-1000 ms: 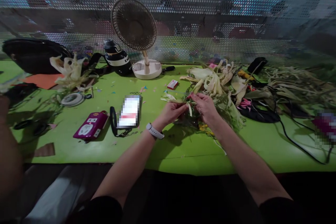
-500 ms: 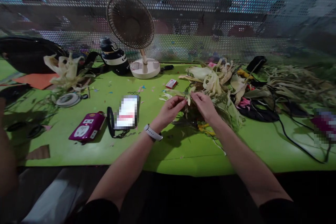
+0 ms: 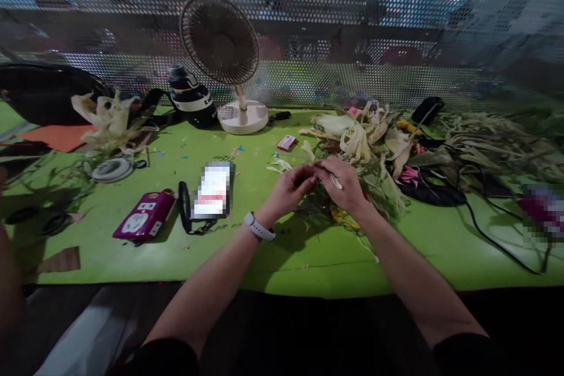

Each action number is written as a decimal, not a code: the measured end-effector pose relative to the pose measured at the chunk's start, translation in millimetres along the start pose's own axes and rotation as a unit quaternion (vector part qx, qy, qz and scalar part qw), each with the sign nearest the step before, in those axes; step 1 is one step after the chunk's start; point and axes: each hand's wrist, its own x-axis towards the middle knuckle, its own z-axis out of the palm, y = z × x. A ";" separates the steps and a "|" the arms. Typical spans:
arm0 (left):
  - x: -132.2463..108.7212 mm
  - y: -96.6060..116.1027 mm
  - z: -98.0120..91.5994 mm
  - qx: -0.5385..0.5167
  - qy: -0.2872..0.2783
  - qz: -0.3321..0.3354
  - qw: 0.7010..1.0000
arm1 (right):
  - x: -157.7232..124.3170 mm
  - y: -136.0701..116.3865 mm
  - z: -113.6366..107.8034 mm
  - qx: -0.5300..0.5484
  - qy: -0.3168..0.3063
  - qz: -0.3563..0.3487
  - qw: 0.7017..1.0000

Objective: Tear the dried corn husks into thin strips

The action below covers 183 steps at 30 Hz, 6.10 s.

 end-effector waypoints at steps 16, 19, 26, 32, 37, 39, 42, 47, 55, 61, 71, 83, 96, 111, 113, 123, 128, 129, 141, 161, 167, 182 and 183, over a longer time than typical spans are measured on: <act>-0.2 -0.1 0.2 -0.227 -0.039 -0.046 0.972 | 3.7 -6.4 -23.2 0.070 -0.029 0.051 0.996; -1.5 1.2 -2.0 -0.290 -0.049 -0.077 0.953 | 5.2 -7.7 -32.6 0.010 -0.058 0.006 0.998; -2.6 11.0 -2.5 -0.374 -0.030 -0.105 0.921 | 3.5 -5.9 -31.3 -0.006 -0.148 0.026 0.989; -1.6 10.3 -3.7 -0.347 -0.022 -0.097 0.933 | 2.5 0.2 -24.6 -0.056 -0.079 -0.045 0.994; -2.2 5.8 -3.0 -0.318 0.007 -0.104 0.943 | 0.8 4.4 -22.3 -0.097 -0.077 -0.070 0.990; -2.6 5.8 -1.8 -0.324 0.013 -0.102 0.940 | 1.3 5.5 -22.7 -0.105 -0.074 -0.077 0.989; -2.7 6.2 -0.4 -0.343 0.025 -0.103 0.933 | 2.0 5.3 -22.7 -0.097 -0.072 -0.078 0.990; -2.3 3.0 -2.9 -0.300 0.031 -0.093 0.949 | 1.2 1.7 -21.6 -0.071 -0.096 -0.044 0.992; -6.7 7.8 -2.3 -0.249 -0.002 -0.128 0.960 | 4.3 3.8 -9.4 0.215 -0.085 0.271 0.934; -5.1 10.6 -1.1 -0.247 -0.016 -0.131 0.960 | 5.2 4.9 -0.2 0.367 0.009 0.353 0.861; -5.6 7.2 -5.1 -0.211 -0.090 -0.131 0.965 | 4.9 10.6 -2.9 0.381 -0.008 0.338 0.860; -7.6 6.3 -1.7 -0.137 -0.124 -0.113 0.976 | 4.5 -0.1 -16.7 0.091 -0.006 0.103 0.990; -9.1 11.7 -0.7 -0.141 -0.153 -0.101 0.973 | 4.0 8.8 -3.7 0.085 0.079 0.111 0.987; -1.4 7.6 -1.0 -0.195 0.093 -0.072 0.974 | -8.5 -35.2 -12.2 -0.044 -0.101 0.130 0.985; -1.3 7.4 -3.0 -0.191 0.099 -0.085 0.973 | -8.7 -32.9 -10.6 -0.043 -0.100 0.102 0.989; 3.4 6.3 -3.0 -0.269 0.117 -0.098 0.951 | -9.1 -27.1 -11.2 -0.117 0.020 0.030 0.993; 0.7 5.4 -0.8 -0.278 0.114 -0.105 0.948 | -9.3 -24.0 -6.0 -0.096 0.005 -0.028 0.995; 0.3 5.2 -0.9 -0.287 0.115 -0.112 0.944 | -9.3 -22.8 -5.1 -0.101 -0.003 -0.041 0.994; -0.4 3.7 1.1 -0.327 0.100 -0.133 0.930 | -9.0 -15.6 -4.5 -0.188 -0.009 -0.074 0.979; -1.5 3.0 6.1 -0.269 0.115 -0.065 0.954 | -5.0 -16.1 -8.1 -0.103 0.019 -0.012 0.994; -2.6 7.1 5.2 -0.289 0.125 -0.068 0.947 | -4.9 -16.8 -7.5 -0.100 0.031 -0.013 0.994; -0.3 0.0 5.2 -0.338 0.132 -0.119 0.924 | -6.2 -10.5 -5.1 -0.095 0.014 -0.022 0.995; 0.1 0.8 4.6 -0.349 0.124 -0.139 0.918 | -6.5 -9.5 -4.4 -0.099 0.010 -0.028 0.995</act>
